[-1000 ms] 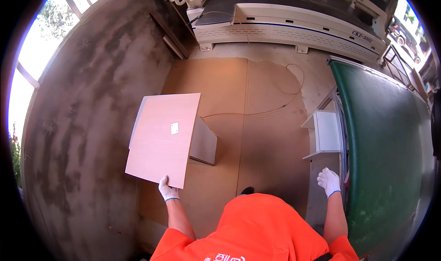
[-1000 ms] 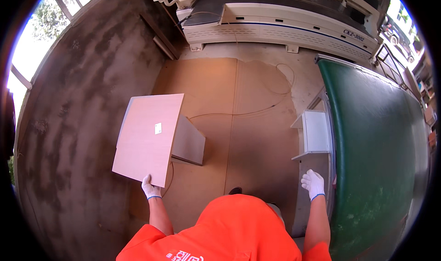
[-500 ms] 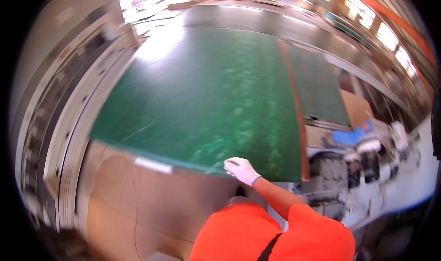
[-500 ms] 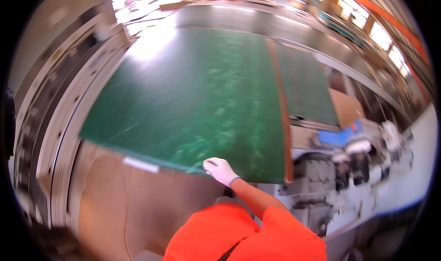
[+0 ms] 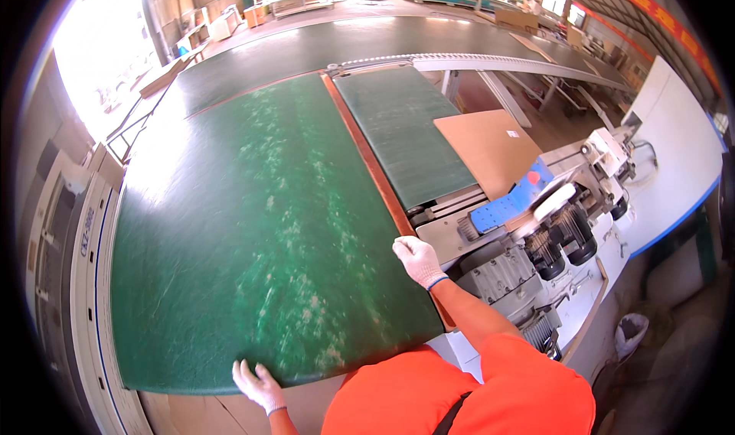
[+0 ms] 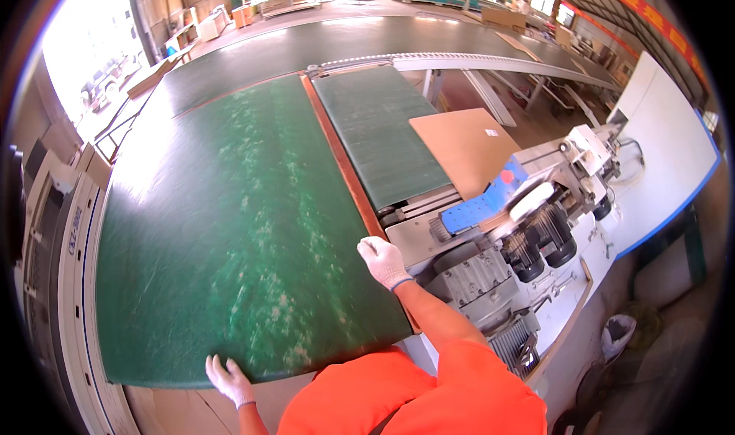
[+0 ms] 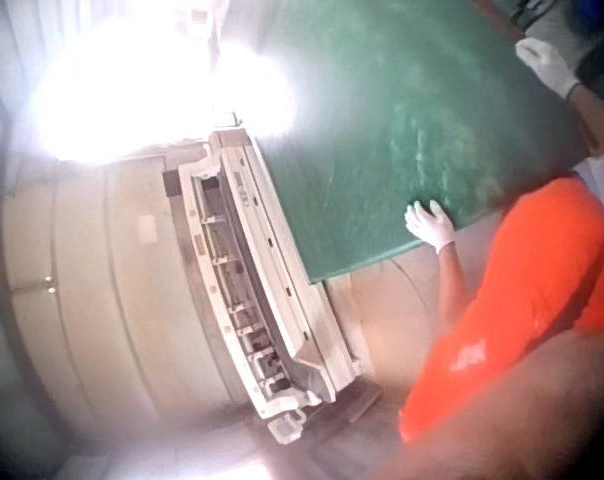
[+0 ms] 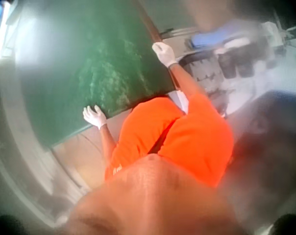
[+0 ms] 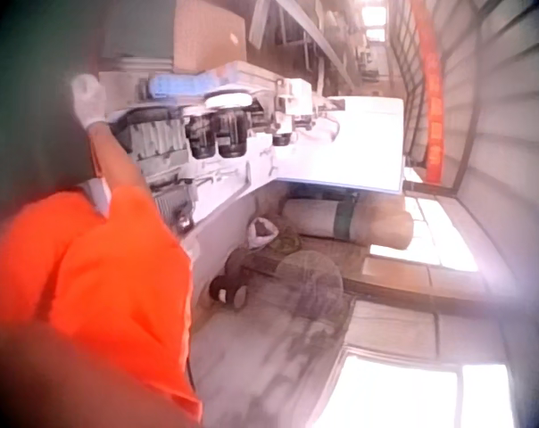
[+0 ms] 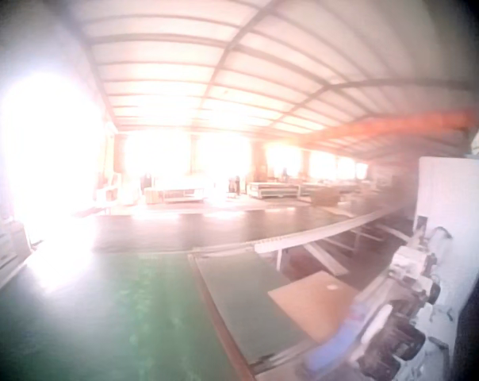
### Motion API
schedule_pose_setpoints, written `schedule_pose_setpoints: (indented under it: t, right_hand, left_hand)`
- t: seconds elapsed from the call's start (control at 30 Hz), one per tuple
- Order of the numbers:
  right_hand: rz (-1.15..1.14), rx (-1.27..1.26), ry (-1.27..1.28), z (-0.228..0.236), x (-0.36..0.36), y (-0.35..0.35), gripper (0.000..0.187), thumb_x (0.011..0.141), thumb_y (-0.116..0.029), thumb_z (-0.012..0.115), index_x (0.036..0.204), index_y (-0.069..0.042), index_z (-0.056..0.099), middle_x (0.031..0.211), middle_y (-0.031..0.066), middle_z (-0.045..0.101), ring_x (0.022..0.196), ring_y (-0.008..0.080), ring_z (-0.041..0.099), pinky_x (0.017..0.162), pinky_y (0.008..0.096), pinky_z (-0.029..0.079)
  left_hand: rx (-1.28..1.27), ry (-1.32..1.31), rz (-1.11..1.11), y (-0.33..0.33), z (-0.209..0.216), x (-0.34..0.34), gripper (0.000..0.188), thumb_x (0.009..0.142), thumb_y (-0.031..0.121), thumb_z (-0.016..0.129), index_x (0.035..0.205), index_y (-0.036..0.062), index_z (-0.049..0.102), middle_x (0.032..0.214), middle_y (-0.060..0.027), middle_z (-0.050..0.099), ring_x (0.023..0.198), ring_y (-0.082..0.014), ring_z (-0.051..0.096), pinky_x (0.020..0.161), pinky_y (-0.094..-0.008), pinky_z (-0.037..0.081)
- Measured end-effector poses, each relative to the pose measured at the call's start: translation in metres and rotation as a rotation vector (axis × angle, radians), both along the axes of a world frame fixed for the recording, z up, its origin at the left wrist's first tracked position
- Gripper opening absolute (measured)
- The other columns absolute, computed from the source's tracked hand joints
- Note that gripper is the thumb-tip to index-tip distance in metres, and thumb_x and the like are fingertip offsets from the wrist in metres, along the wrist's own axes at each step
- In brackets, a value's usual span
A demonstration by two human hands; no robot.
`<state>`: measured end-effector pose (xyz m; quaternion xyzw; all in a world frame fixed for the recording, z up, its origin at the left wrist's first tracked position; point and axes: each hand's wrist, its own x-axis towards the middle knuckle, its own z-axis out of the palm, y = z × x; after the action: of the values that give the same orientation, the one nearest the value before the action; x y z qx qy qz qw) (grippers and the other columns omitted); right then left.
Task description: The person operates an edge-banding machine by feeding wood panels into the mechanism by hand, then collects the finished panels and places them onto stacks or nearby worktables.
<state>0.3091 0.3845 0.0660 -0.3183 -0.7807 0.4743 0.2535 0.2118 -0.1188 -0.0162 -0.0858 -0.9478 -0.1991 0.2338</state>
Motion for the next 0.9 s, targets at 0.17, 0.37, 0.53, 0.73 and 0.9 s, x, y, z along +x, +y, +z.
schedule_pose_setpoints:
  t: [0.17,0.37,0.53,0.73,0.9]
  right_hand:
    - [-0.132,0.132,-0.001,0.001,0.014,0.036,0.031,0.097,-0.032,0.069,0.108,-0.004,0.074,0.098,0.0175,0.075,0.088,0.0309,0.073,0.079,0.0379,0.057]
    - [-0.24,0.316,0.012,-0.006,0.004,0.094,0.034,0.097,-0.035,0.068,0.112,-0.004,0.073,0.103,0.0172,0.075,0.09,0.0322,0.074,0.08,0.0405,0.058]
    - [-0.294,0.407,-0.125,-0.009,-0.016,0.142,0.043,0.097,-0.039,0.068,0.118,-0.002,0.071,0.114,0.0202,0.073,0.106,0.036,0.071,0.092,0.0451,0.056]
    - [-0.349,0.524,-0.254,-0.023,-0.023,0.207,0.057,0.097,-0.044,0.065,0.128,0.003,0.065,0.13,0.0257,0.066,0.123,0.0409,0.063,0.106,0.0487,0.049]
    - [-0.42,0.495,-0.496,-0.029,-0.009,0.266,0.07,0.096,-0.055,0.06,0.138,0.001,0.06,0.139,0.0254,0.061,0.129,0.0408,0.059,0.109,0.0508,0.047]
  left_hand:
    - [-0.088,-0.099,-0.049,0.052,0.003,-0.069,0.045,0.096,0.026,0.066,0.132,-0.0021,0.061,0.15,-0.0212,0.054,0.142,-0.0428,0.046,0.122,-0.056,0.031]
    - [-0.075,-0.093,-0.198,0.09,0.006,-0.08,0.043,0.094,0.021,0.068,0.131,-0.0014,0.062,0.148,-0.0218,0.056,0.143,-0.0428,0.046,0.122,-0.0549,0.032]
    - [-0.078,-0.1,-0.253,0.103,0.008,-0.063,0.044,0.093,0.019,0.068,0.131,-0.0016,0.062,0.149,-0.0213,0.056,0.144,-0.0425,0.045,0.123,-0.0552,0.031]
    - [-0.086,-0.13,-0.29,0.118,0.017,-0.045,0.044,0.093,0.017,0.068,0.133,-0.0003,0.062,0.15,-0.0201,0.055,0.144,-0.0424,0.045,0.123,-0.0555,0.031]
    - [-0.1,-0.142,-0.343,0.128,0.018,-0.037,0.043,0.094,0.017,0.067,0.134,-0.0001,0.062,0.151,-0.0204,0.055,0.145,-0.0431,0.044,0.123,-0.0558,0.03]
